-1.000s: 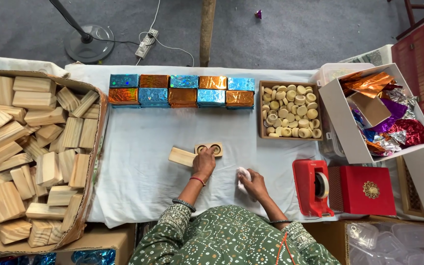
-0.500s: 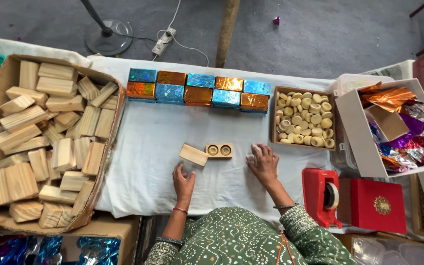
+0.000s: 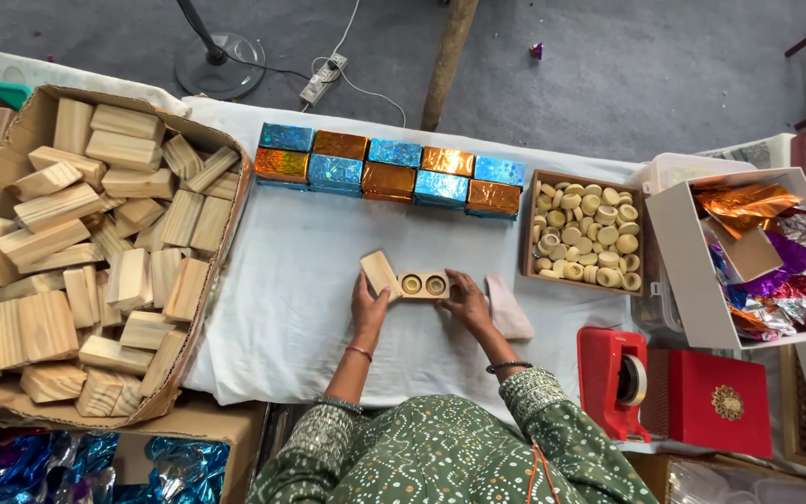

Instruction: The person wipes a small wooden block with a cloth, then wraps it in a sheet of metallic foil. They fold the foil around the block and secure it with tape from a red dispenser. The wrapped block is placed on the table with other wrapped items.

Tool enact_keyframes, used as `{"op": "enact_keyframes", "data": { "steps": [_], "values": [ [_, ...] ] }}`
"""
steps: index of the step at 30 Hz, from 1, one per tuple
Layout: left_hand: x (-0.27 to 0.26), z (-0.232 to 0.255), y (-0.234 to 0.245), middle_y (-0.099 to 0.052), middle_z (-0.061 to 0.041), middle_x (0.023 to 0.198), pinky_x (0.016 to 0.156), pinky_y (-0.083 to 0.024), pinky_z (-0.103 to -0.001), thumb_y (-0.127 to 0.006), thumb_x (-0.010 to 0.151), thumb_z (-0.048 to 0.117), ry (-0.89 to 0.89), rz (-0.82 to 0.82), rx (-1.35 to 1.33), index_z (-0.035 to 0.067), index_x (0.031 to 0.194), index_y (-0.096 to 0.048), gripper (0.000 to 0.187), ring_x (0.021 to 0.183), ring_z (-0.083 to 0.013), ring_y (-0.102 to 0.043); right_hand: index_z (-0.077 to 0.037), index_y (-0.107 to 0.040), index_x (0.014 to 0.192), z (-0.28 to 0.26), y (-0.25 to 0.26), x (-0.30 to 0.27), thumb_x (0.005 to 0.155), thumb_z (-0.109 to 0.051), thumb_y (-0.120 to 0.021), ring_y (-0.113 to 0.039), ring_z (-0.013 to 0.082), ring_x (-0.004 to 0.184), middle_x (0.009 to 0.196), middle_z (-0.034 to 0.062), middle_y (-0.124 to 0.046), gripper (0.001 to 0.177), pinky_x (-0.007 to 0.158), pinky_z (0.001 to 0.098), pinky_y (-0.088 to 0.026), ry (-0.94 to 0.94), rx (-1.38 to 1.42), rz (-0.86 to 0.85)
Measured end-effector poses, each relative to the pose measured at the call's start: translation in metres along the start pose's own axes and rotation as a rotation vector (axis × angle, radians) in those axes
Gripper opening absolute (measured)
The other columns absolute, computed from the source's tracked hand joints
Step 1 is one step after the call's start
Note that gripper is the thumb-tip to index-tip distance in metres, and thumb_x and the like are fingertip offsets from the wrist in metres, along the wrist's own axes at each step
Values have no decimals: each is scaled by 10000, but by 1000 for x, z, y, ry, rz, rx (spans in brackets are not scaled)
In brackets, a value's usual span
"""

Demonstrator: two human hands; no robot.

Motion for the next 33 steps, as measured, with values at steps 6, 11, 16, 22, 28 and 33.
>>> {"op": "enact_keyframes", "data": {
  "steps": [6,11,16,22,28,33],
  "values": [
    [-2,70,-34,-457,-228,1508,1159,-391,-419,-849,748,274,-187,-177,322,-9,1510,-366,945,1390,-381,-447,-188,-558,1434,-11,8,-2,703,-134,-894,-655,212,1132,1365,26,-590,806,1006,332,-547,-16,68,-18],
    [-26,110,-37,-462,-151,1506,1169,-365,-404,-859,729,241,-283,-392,516,63,1513,-381,936,1395,-331,-426,-207,-461,1509,15,1,4,722,-93,-861,-645,214,1150,1364,24,-602,890,1011,333,-539,26,98,2],
    [-40,119,-38,-503,-90,1480,1181,-367,-401,-818,765,118,-403,-476,528,133,1494,-450,817,1389,-302,-442,-250,-381,1569,7,5,1,726,-79,-830,-660,206,1094,1365,22,-596,971,982,332,-554,13,118,-8],
    [-43,115,-42,-523,-64,1454,1175,-384,-391,-784,783,45,-462,-529,491,168,1496,-478,785,1369,-304,-448,-304,-404,1561,-16,13,-3,720,-109,-840,-667,174,1050,1361,8,-573,967,862,335,-592,9,-16,-51],
    [-36,102,-27,-533,-122,1399,1131,-405,-396,-862,715,143,-380,-429,439,75,1454,-473,838,1312,-323,-475,-243,-556,1427,-11,13,3,686,-151,-887,-694,184,1018,1320,12,-587,816,911,338,-587,83,-84,-95],
    [-22,93,-15,-590,-85,1331,1085,-452,-390,-892,645,166,-373,-388,469,95,1333,-577,759,1235,-313,-532,-171,-585,1280,-18,12,-1,652,-155,-912,-675,212,1063,1199,21,-632,708,932,371,-563,59,-105,-108]
  ]
}}
Point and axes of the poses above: each hand's wrist, its own x-axis towards the middle knuckle, its own y-axis out of the back of the hand, z = x × y, the point moved 7 cm from there along x, towards the middle knuckle
